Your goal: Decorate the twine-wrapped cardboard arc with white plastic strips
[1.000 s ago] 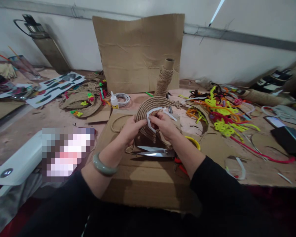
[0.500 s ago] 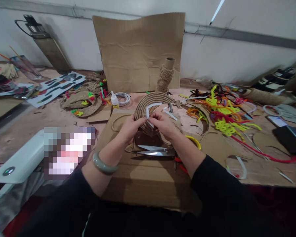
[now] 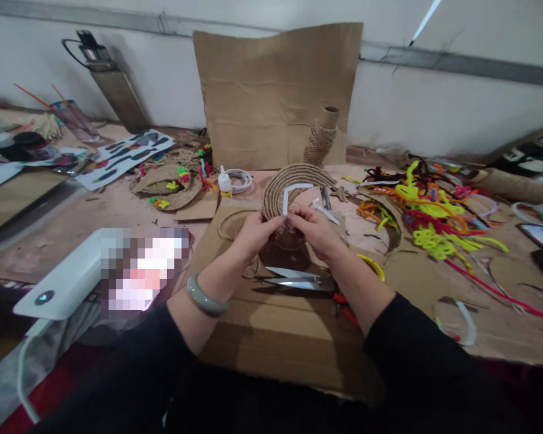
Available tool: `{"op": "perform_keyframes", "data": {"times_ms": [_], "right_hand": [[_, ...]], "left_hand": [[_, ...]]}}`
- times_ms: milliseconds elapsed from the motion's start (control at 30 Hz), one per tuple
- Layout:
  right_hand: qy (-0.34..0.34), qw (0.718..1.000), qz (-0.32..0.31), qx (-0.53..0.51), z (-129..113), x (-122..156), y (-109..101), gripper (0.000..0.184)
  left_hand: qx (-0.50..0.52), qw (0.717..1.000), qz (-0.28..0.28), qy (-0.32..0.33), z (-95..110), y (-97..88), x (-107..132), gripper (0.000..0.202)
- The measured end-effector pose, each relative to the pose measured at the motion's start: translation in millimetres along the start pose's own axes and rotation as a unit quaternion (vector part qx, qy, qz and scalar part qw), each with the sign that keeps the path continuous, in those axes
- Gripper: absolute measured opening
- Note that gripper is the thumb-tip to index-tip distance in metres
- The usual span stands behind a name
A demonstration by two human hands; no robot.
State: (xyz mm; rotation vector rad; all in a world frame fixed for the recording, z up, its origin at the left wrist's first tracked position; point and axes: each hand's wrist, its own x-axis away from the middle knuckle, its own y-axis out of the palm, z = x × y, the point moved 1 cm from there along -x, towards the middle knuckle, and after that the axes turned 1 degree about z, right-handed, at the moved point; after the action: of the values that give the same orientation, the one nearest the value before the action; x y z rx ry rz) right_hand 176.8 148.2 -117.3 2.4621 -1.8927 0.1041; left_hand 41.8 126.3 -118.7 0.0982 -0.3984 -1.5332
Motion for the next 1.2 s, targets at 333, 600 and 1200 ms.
{"op": "perform_keyframes", "data": {"times_ms": [333, 600, 1200], "right_hand": [[0.005, 1.000, -0.003, 0.004, -0.8, 0.6, 2.7, 0.028], [0.003, 1.000, -0.007, -0.006, 1.0, -0.3, 0.9, 0.027], [-0.005, 1.000, -0.014, -0.011, -2.1, -1.9, -0.1, 0.030]], "left_hand": [[0.000, 1.000, -0.023, 0.014, -5.7, -4.4, -5.1, 0.020], [-0.024, 0.999, -0.037, -0.001, -6.9, -3.6, -4.5, 0.014], [-0.006, 1.000, -0.024, -0.015, -6.2, -3.6, -4.5, 0.034]]}}
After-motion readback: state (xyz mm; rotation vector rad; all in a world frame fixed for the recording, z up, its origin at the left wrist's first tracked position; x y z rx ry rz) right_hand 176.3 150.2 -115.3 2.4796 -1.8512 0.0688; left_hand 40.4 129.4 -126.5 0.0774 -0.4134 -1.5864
